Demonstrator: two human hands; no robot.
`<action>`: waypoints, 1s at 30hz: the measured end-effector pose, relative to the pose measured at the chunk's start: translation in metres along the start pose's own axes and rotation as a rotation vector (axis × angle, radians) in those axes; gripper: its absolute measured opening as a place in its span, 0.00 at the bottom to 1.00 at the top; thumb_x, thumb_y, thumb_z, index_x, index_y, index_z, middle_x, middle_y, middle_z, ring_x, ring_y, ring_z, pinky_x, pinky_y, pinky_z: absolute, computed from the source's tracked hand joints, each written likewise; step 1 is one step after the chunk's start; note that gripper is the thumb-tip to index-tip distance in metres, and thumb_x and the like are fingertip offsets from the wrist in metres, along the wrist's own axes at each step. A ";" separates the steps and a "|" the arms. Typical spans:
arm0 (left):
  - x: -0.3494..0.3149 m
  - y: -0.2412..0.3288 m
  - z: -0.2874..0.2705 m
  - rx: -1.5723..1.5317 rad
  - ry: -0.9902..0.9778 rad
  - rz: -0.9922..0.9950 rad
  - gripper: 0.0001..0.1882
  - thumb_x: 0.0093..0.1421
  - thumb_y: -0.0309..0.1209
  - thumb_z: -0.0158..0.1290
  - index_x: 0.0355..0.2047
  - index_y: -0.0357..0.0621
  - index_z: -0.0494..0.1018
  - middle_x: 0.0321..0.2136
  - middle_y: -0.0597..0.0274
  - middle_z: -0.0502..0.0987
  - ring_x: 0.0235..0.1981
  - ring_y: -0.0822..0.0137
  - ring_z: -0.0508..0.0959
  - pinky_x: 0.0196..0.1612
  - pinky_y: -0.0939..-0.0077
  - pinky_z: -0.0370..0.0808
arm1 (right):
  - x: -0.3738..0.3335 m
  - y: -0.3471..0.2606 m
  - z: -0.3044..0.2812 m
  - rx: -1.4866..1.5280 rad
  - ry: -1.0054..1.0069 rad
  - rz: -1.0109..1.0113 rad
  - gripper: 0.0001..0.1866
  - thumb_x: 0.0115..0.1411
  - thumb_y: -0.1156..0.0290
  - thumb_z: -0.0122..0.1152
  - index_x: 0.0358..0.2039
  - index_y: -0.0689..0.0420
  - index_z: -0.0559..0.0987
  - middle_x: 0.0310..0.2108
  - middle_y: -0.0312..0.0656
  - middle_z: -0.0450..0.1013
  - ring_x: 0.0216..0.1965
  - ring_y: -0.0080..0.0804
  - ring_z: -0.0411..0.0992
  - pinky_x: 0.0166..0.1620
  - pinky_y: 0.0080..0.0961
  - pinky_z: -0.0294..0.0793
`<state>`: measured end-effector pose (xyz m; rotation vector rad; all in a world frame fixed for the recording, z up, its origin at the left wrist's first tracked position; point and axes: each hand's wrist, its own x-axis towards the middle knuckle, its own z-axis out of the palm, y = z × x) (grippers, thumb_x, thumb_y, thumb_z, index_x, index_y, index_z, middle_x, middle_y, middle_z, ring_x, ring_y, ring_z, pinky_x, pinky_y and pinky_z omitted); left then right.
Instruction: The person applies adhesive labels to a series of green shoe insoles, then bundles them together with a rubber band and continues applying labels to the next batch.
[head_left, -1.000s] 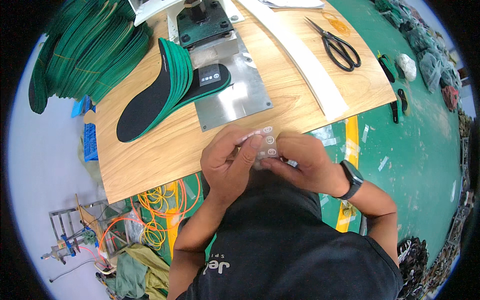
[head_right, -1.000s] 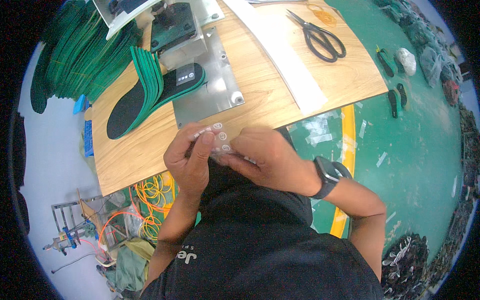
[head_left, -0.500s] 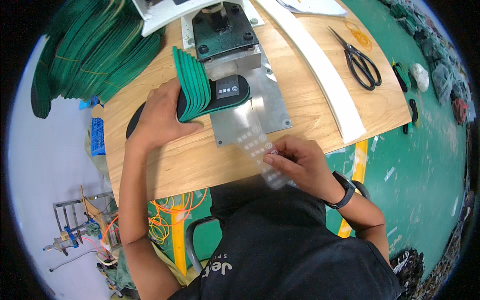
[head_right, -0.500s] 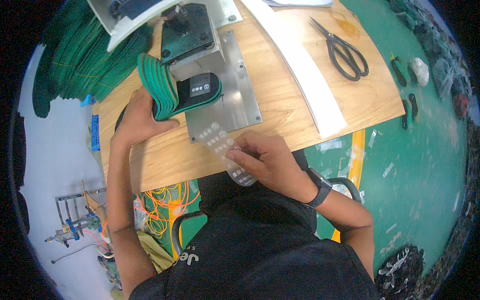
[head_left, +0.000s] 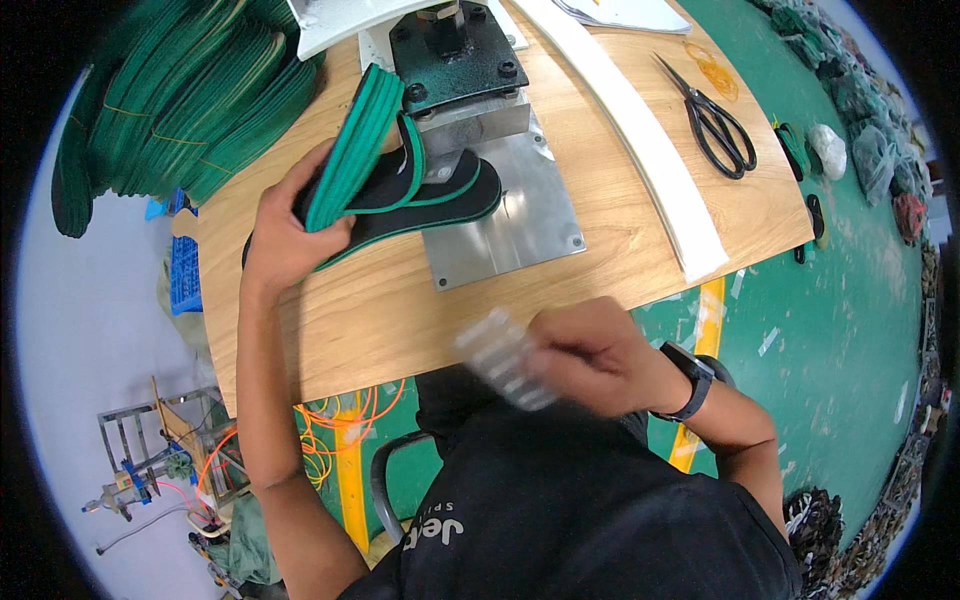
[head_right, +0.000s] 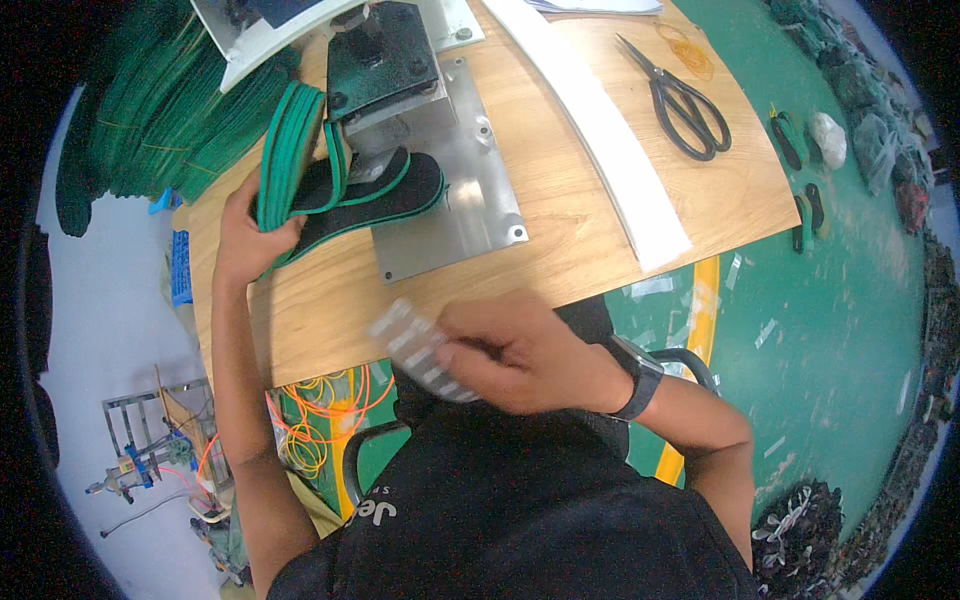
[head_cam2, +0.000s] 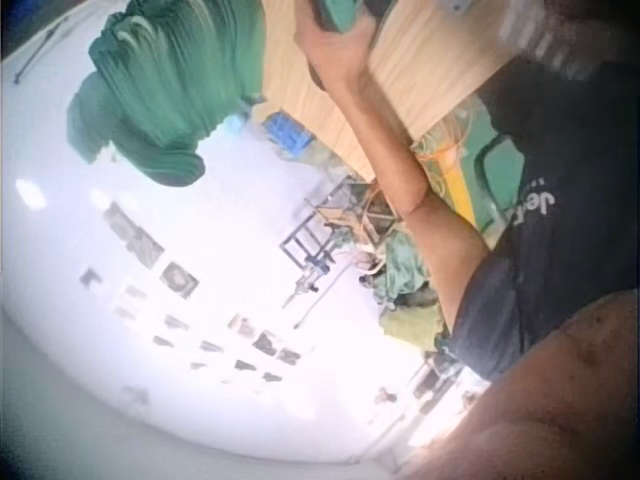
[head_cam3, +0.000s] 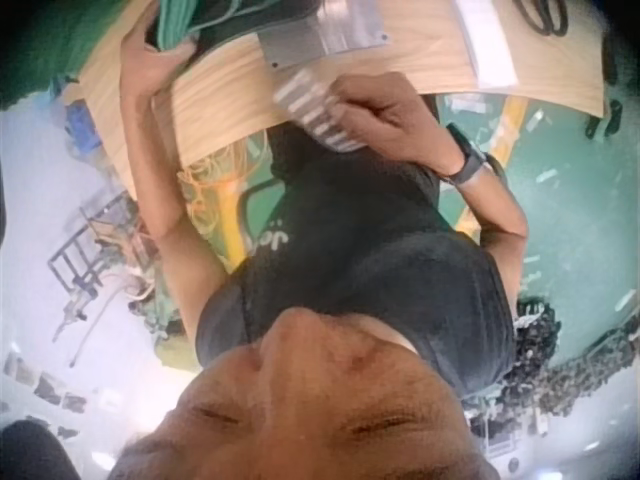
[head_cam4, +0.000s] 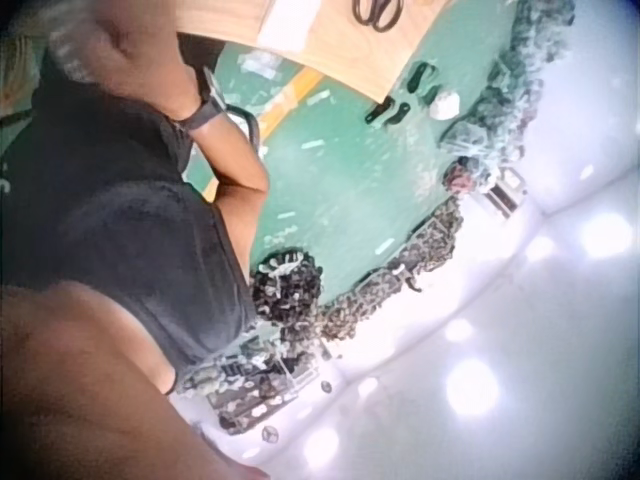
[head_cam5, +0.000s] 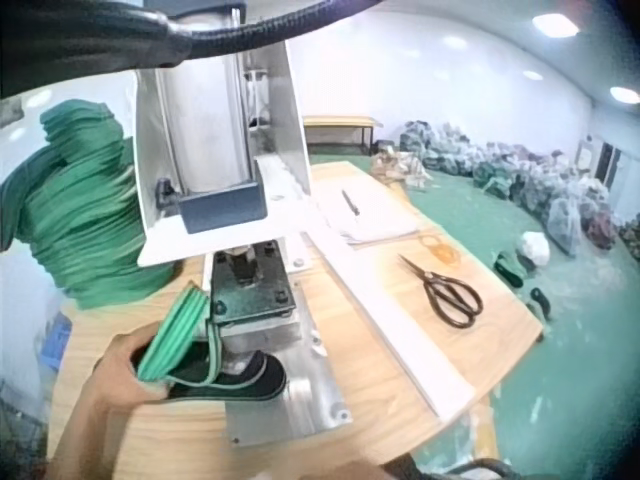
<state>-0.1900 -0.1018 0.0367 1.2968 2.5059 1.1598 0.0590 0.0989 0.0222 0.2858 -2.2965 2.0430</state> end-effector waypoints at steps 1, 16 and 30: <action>-0.003 -0.004 -0.003 -0.075 0.048 -0.080 0.30 0.41 0.24 0.58 0.49 0.34 0.69 0.35 0.57 0.77 0.38 0.73 0.74 0.43 0.78 0.70 | 0.008 -0.005 0.004 -0.028 -0.052 -0.075 0.08 0.60 0.72 0.52 0.26 0.62 0.72 0.16 0.46 0.64 0.18 0.34 0.64 0.24 0.31 0.62; -0.021 -0.027 -0.011 -0.308 0.327 -0.111 0.15 0.49 0.23 0.59 0.38 0.34 0.72 0.33 0.62 0.77 0.32 0.74 0.74 0.38 0.78 0.72 | 0.094 0.021 -0.023 0.122 0.237 0.624 0.14 0.61 0.65 0.55 0.26 0.65 0.76 0.15 0.38 0.70 0.13 0.21 0.69 0.15 0.15 0.69; -0.013 -0.015 -0.005 -0.301 0.266 -0.193 0.20 0.48 0.26 0.61 0.42 0.35 0.72 0.33 0.61 0.78 0.31 0.77 0.75 0.38 0.81 0.73 | 0.107 0.030 -0.023 0.064 0.277 0.635 0.16 0.61 0.65 0.55 0.24 0.66 0.74 0.15 0.39 0.69 0.12 0.24 0.68 0.13 0.19 0.69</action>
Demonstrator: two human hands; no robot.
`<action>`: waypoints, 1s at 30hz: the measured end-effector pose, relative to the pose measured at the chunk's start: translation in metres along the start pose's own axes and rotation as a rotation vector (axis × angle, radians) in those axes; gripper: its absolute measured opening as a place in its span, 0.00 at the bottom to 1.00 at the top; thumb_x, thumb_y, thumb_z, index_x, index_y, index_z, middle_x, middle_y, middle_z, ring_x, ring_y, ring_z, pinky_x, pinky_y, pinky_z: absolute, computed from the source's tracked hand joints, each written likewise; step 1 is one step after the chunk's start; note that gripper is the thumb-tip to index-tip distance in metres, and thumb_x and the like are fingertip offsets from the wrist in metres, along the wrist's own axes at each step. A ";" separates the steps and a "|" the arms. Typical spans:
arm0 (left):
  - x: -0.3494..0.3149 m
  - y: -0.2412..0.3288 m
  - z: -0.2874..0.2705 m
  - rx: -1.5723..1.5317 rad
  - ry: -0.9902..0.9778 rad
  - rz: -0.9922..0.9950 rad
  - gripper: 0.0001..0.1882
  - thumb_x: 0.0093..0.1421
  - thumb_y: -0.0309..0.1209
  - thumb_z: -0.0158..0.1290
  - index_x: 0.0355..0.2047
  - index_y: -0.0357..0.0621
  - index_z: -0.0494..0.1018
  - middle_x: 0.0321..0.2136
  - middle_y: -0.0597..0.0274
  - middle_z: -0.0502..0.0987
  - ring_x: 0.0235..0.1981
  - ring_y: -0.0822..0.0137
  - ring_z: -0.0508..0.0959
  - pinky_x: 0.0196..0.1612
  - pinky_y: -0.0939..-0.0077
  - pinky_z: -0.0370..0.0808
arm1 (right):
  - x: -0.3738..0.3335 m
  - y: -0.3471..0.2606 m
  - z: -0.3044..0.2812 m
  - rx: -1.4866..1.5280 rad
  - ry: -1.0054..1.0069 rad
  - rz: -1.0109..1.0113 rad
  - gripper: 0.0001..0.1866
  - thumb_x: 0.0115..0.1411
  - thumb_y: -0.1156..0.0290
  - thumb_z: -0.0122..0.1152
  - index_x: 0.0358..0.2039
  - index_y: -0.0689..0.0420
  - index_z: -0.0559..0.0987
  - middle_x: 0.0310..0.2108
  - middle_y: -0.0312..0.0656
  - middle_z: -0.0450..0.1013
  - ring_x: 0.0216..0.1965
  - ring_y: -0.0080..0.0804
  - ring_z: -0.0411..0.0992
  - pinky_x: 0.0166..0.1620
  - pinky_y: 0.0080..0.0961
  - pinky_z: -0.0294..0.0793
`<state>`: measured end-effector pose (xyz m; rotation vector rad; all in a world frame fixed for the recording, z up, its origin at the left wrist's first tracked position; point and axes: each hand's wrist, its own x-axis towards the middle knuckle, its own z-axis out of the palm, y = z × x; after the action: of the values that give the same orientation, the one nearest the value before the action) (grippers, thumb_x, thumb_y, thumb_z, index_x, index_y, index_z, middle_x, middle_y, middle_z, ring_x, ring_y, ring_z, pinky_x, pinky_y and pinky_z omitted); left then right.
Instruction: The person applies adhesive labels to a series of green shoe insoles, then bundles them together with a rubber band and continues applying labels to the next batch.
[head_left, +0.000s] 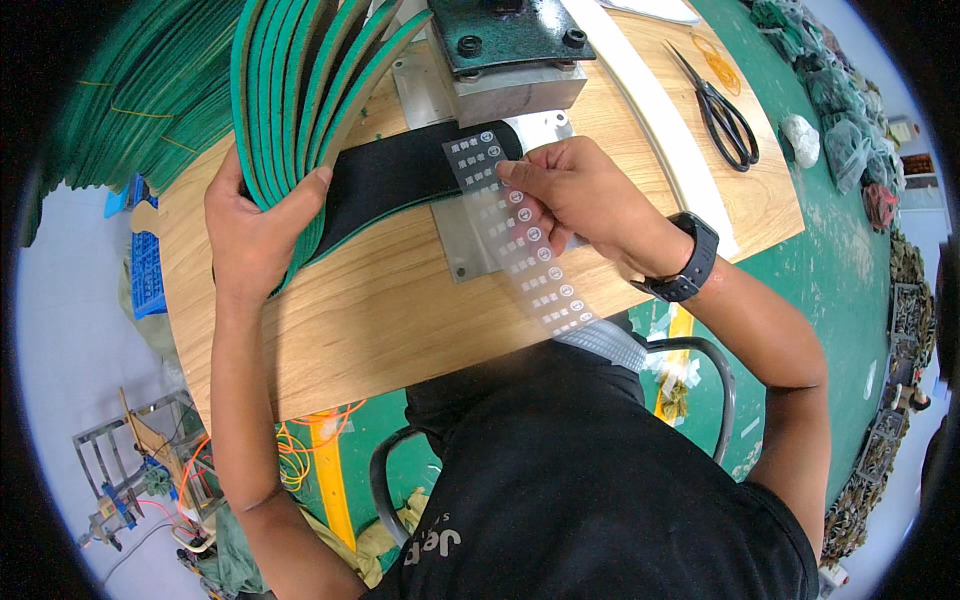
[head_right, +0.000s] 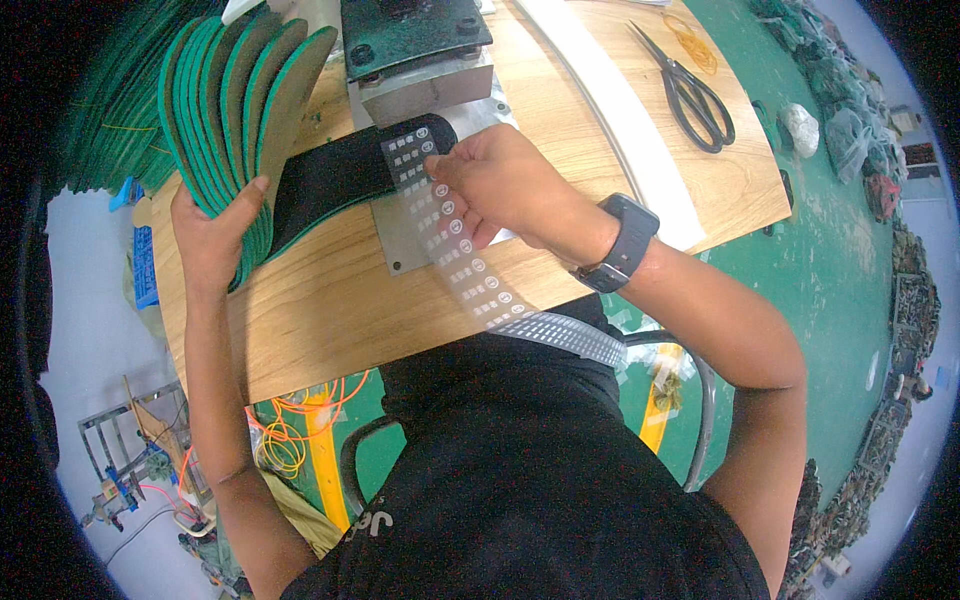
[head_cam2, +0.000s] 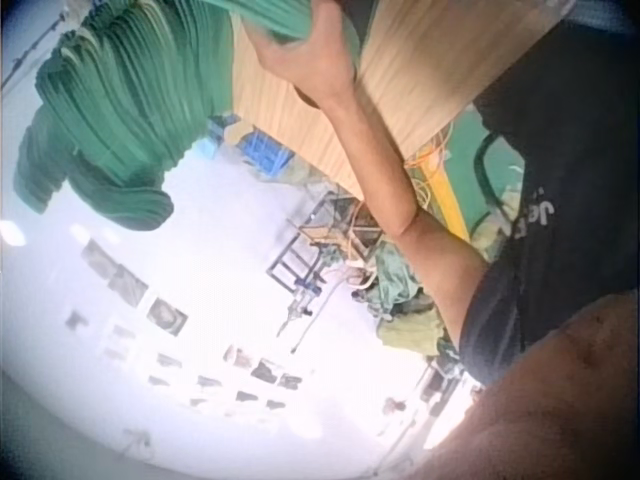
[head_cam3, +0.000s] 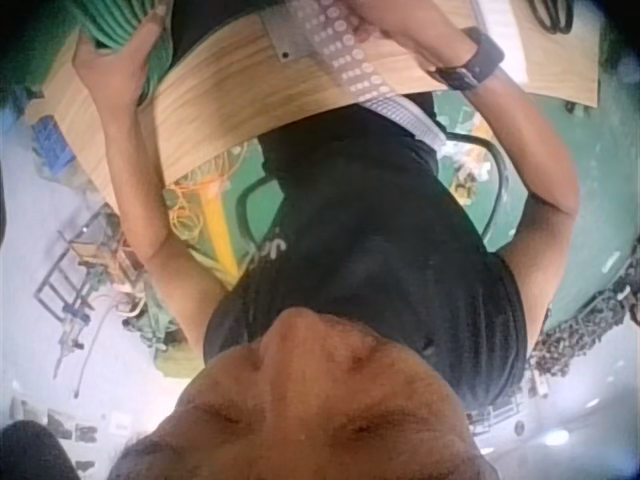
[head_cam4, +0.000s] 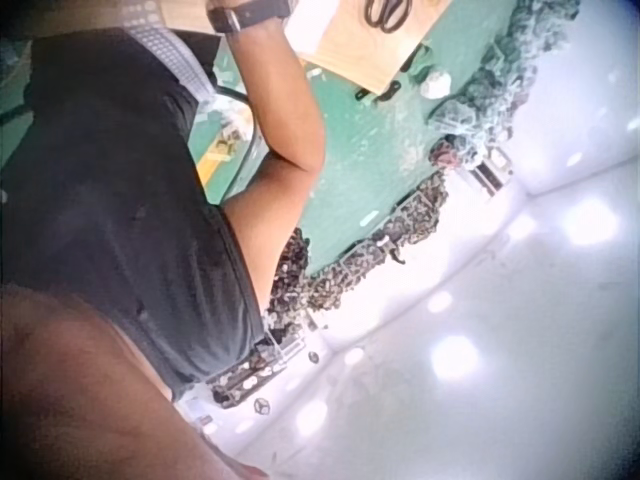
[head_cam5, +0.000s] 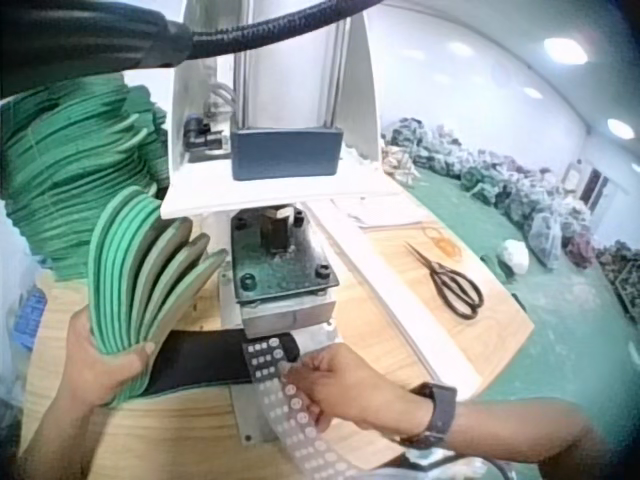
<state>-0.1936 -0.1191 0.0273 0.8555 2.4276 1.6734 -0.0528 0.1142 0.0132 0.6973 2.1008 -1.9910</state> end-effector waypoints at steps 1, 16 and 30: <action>0.001 -0.001 0.000 -0.006 -0.008 -0.008 0.21 0.47 0.26 0.62 0.42 0.35 0.72 0.34 0.61 0.78 0.31 0.77 0.75 0.38 0.80 0.73 | 0.001 0.001 0.000 -0.004 0.004 -0.003 0.16 0.61 0.65 0.55 0.24 0.66 0.74 0.15 0.39 0.68 0.12 0.24 0.68 0.12 0.19 0.69; -0.001 0.007 0.005 -0.016 -0.045 -0.018 0.24 0.48 0.24 0.60 0.46 0.33 0.71 0.35 0.62 0.78 0.34 0.77 0.74 0.42 0.81 0.71 | 0.000 0.000 0.002 0.031 0.020 0.068 0.16 0.61 0.65 0.54 0.22 0.65 0.74 0.14 0.39 0.68 0.12 0.26 0.68 0.13 0.19 0.69; -0.001 0.009 0.008 0.069 -0.050 0.070 0.28 0.47 0.26 0.59 0.51 0.35 0.70 0.35 0.62 0.78 0.34 0.76 0.74 0.43 0.80 0.71 | -0.002 0.002 0.004 0.020 0.047 0.044 0.16 0.60 0.66 0.55 0.20 0.65 0.74 0.13 0.39 0.68 0.11 0.25 0.67 0.13 0.19 0.68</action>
<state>-0.1865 -0.1104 0.0319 0.9903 2.4624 1.5790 -0.0506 0.1101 0.0115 0.7946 2.0750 -1.9946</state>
